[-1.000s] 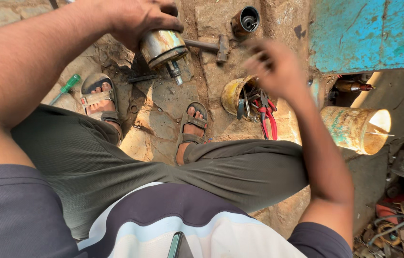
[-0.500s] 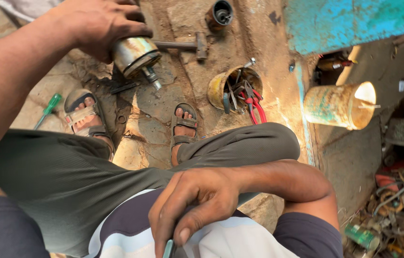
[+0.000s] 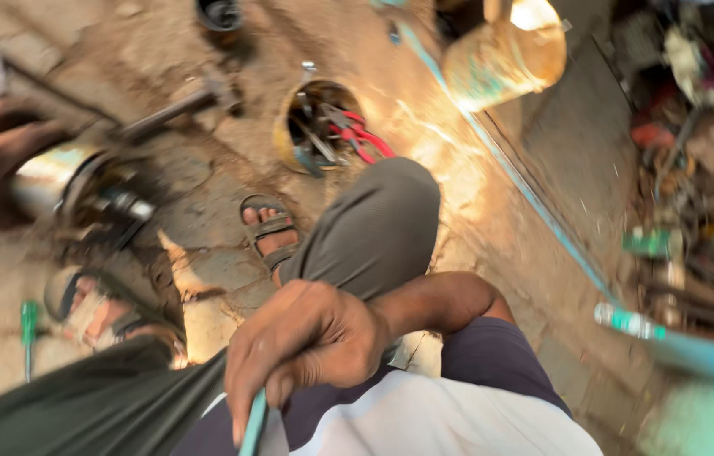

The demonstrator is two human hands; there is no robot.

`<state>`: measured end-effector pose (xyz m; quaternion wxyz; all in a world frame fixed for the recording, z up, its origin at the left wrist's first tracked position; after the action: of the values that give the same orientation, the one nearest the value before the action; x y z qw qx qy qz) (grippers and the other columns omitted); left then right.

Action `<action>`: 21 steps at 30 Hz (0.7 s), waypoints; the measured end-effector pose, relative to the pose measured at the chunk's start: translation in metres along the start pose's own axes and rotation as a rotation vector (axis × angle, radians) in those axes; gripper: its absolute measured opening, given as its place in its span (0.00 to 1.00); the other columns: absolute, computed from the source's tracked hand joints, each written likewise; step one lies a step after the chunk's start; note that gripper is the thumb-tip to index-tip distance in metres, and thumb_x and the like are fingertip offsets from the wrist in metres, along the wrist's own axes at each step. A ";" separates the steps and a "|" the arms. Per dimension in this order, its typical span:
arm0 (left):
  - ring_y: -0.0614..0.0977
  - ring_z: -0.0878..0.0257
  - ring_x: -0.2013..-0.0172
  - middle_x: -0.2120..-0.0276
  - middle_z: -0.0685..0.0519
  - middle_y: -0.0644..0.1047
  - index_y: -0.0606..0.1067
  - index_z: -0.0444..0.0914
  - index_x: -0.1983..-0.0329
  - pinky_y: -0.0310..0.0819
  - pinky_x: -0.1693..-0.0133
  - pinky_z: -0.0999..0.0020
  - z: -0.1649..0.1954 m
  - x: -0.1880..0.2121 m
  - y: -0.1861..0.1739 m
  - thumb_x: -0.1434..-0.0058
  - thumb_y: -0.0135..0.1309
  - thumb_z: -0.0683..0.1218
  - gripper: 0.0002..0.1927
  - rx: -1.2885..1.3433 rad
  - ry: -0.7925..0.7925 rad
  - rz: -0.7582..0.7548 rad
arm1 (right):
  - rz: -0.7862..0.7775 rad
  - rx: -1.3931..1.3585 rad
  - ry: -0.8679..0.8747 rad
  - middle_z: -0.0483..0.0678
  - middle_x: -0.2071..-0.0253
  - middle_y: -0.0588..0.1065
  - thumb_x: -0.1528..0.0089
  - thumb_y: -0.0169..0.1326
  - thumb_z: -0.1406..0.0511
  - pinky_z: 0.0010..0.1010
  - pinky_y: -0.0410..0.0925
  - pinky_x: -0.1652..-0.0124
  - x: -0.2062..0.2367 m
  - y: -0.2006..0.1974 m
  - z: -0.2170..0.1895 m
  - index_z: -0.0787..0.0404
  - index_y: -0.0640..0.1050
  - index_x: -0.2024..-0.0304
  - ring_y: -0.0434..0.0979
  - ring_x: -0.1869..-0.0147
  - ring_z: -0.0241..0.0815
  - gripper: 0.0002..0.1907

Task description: The person sits on the ground and uses a screwdriver and hammer to disassemble a metal cylinder. They remove a circular component and then reassemble the cylinder by hammering parts back into place.

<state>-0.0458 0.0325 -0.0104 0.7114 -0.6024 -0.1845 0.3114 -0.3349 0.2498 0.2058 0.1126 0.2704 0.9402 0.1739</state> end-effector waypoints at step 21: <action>0.70 0.57 0.35 0.37 0.56 0.71 0.66 0.57 0.31 0.56 0.29 0.57 0.033 -0.048 -0.071 0.72 0.76 0.59 0.58 -0.345 -0.172 -0.393 | 1.239 -0.133 -1.476 0.47 0.55 0.74 0.32 0.50 0.59 0.32 0.68 0.50 0.321 -0.274 0.004 0.59 0.73 0.51 0.73 0.48 0.40 0.12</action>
<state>-0.0865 0.0191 0.0711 0.6270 -0.6386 -0.4077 0.1813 -0.7285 0.2091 0.0580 0.5787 0.7526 0.3114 0.0415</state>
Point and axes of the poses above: each hand's wrist, its own x-axis away from the middle knuckle, its own y-axis out of the palm, z = x × y, the point moved 5 cm from there along -x, towards the middle knuckle
